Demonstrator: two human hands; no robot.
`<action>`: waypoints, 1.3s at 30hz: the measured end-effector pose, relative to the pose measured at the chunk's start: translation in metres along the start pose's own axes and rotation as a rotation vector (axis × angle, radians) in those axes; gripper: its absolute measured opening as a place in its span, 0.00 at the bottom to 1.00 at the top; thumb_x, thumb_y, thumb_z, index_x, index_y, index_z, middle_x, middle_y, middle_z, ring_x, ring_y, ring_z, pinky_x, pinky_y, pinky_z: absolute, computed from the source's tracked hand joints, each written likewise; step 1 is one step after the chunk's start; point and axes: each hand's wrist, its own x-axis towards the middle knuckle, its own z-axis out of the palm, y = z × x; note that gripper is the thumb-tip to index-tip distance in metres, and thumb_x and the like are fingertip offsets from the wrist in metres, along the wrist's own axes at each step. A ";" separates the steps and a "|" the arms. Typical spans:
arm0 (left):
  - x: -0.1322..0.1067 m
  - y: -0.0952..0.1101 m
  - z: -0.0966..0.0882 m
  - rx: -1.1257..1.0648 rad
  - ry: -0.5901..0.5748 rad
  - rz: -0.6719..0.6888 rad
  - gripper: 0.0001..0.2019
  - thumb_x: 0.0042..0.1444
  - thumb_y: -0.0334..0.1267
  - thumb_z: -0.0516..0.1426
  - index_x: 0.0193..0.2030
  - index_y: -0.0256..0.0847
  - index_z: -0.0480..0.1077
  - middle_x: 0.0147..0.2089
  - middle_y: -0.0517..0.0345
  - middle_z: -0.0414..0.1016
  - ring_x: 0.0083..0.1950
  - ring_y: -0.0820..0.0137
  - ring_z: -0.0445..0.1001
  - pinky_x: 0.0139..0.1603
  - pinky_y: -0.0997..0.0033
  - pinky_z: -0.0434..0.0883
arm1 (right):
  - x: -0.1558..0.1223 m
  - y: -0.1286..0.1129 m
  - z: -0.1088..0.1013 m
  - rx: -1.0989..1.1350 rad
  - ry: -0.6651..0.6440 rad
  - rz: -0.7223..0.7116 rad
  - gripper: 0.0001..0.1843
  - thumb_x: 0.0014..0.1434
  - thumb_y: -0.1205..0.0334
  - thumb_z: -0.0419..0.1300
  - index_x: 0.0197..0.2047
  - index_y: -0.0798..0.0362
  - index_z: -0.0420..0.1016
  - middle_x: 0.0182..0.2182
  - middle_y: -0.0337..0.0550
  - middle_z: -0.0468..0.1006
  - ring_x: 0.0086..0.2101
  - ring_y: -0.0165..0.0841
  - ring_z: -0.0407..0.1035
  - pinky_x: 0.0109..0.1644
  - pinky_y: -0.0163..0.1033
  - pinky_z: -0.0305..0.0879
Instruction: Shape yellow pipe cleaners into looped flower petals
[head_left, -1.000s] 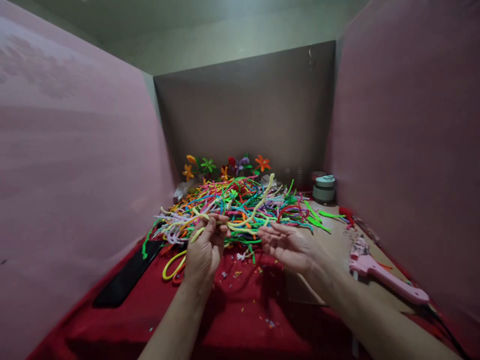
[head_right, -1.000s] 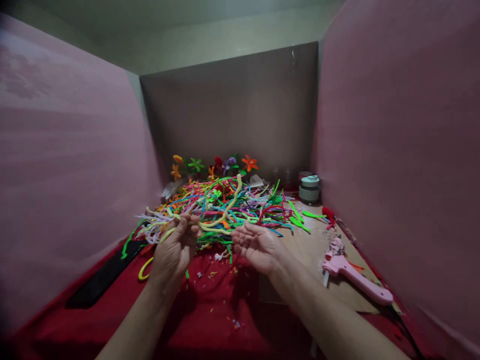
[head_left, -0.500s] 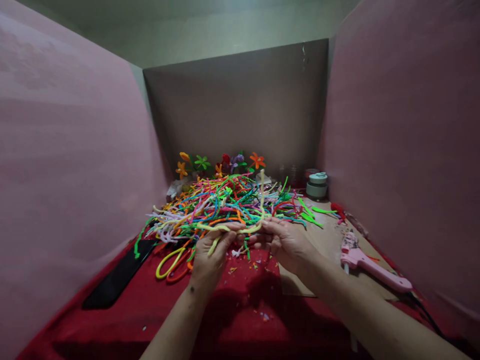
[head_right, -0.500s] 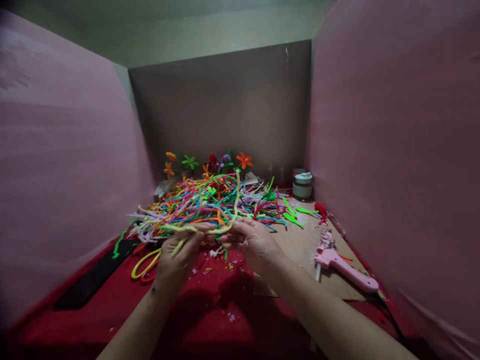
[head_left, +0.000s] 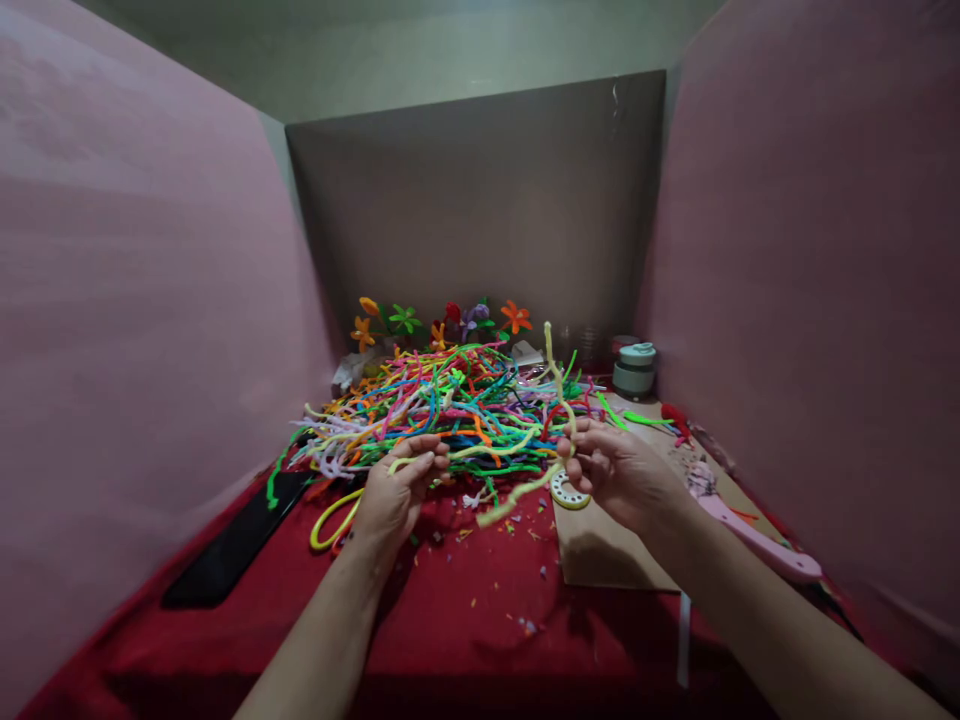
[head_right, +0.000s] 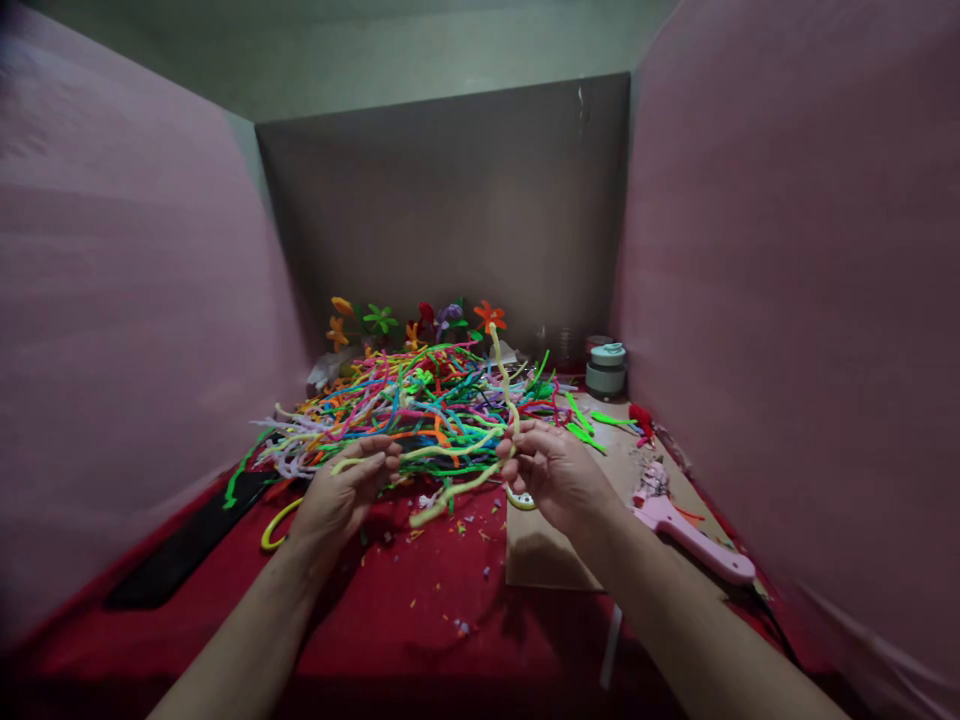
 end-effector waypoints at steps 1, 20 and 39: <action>-0.001 0.002 0.001 -0.023 0.008 0.014 0.12 0.40 0.28 0.64 0.35 0.33 0.72 0.32 0.53 0.76 0.29 0.73 0.74 0.30 0.76 0.72 | 0.001 0.002 -0.002 0.011 0.022 0.023 0.05 0.45 0.73 0.58 0.28 0.57 0.68 0.21 0.39 0.73 0.17 0.25 0.65 0.15 0.27 0.58; -0.027 0.007 0.027 0.135 -0.263 0.007 0.08 0.49 0.35 0.59 0.37 0.36 0.74 0.26 0.55 0.74 0.27 0.73 0.71 0.32 0.73 0.68 | 0.038 0.036 0.022 0.125 -0.078 0.371 0.05 0.54 0.69 0.55 0.27 0.58 0.69 0.17 0.40 0.71 0.16 0.24 0.64 0.19 0.28 0.60; -0.025 -0.011 0.084 0.251 -0.458 -0.154 0.11 0.50 0.41 0.59 0.39 0.38 0.73 0.34 0.54 0.75 0.33 0.71 0.72 0.37 0.72 0.68 | 0.019 0.037 0.030 -0.285 -0.100 -0.227 0.07 0.52 0.59 0.56 0.32 0.53 0.72 0.26 0.37 0.71 0.23 0.25 0.61 0.26 0.29 0.58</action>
